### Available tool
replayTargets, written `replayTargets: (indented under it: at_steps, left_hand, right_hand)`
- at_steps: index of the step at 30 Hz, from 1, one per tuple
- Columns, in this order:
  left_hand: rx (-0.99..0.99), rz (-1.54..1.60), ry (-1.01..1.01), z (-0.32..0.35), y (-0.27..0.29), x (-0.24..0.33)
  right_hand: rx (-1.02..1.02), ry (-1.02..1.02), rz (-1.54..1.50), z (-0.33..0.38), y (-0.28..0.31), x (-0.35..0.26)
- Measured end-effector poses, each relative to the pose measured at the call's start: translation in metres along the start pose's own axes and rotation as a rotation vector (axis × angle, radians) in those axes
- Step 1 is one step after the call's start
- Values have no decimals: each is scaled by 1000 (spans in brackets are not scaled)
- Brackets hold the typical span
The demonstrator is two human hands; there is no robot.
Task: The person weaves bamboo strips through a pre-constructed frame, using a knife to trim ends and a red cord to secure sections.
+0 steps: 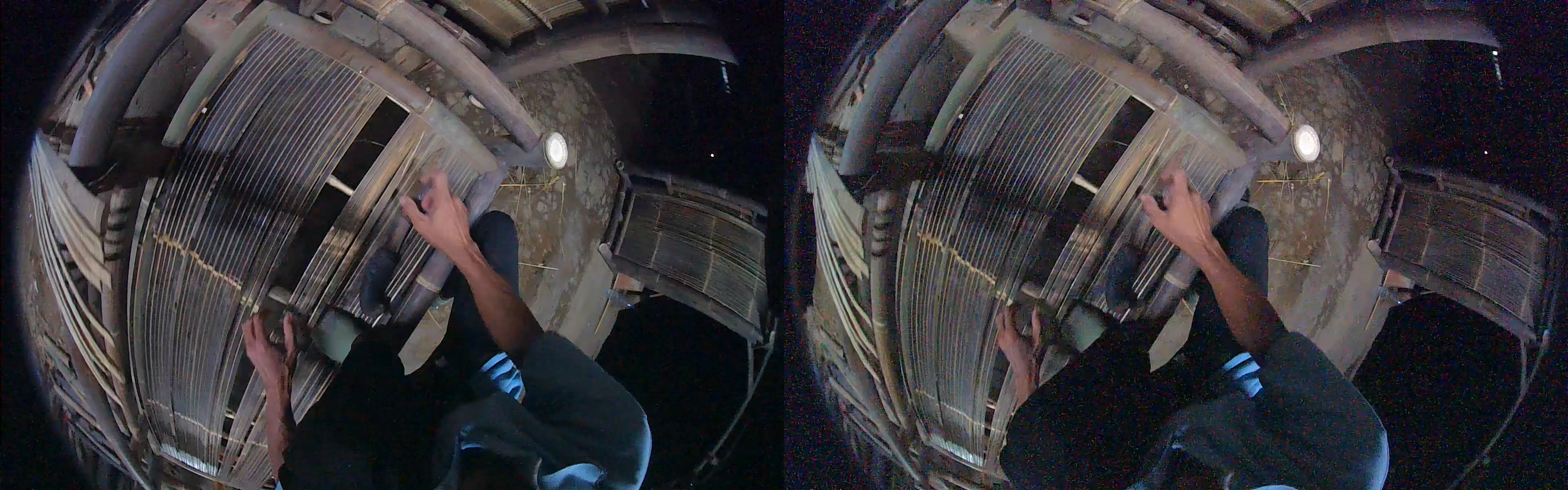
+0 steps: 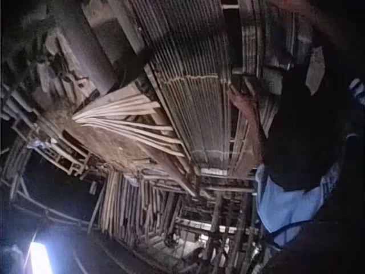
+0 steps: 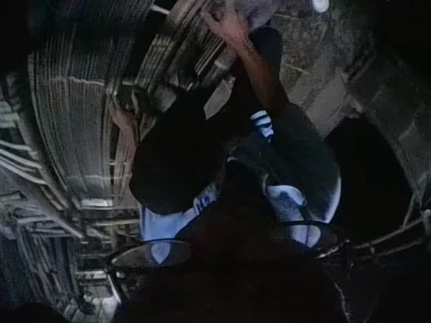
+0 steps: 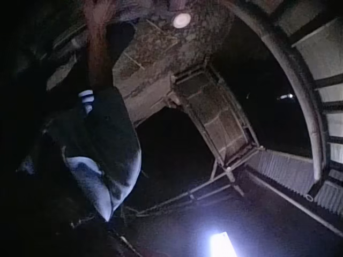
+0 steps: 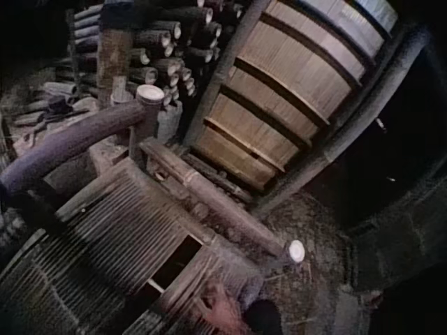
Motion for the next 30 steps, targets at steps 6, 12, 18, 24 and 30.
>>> replayTargets:
  at_steps: [6, 12, 18, 24, 30]
  left_hand:
    - [-76, -213, -87, -9, -31, 8]
    - [-231, 32, 157, -1, -56, -17]
    - [-574, 84, 197, -6, -60, -19]
    - [-814, 438, 375, -5, -77, -46]
    - [-996, 469, 324, -1, -88, -56]
  right_hand:
    - [-419, -146, -87, 76, -67, 45]
    - [-651, -312, -275, 79, -117, 42]
    - [-460, -249, -422, 104, -109, 14]
    - [-669, -437, -245, 112, -116, 14]
    - [-577, -145, -600, 138, -82, -7]
Point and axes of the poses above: each hand's wrist, its own z-axis away from the middle knuckle, its own y-axis out of the back of the hand, x = y × z, the point moved 8 cm from there along -z, towards the middle knuckle, and after that the axes turned 6 degrees about -x, right-handed, at the moved point
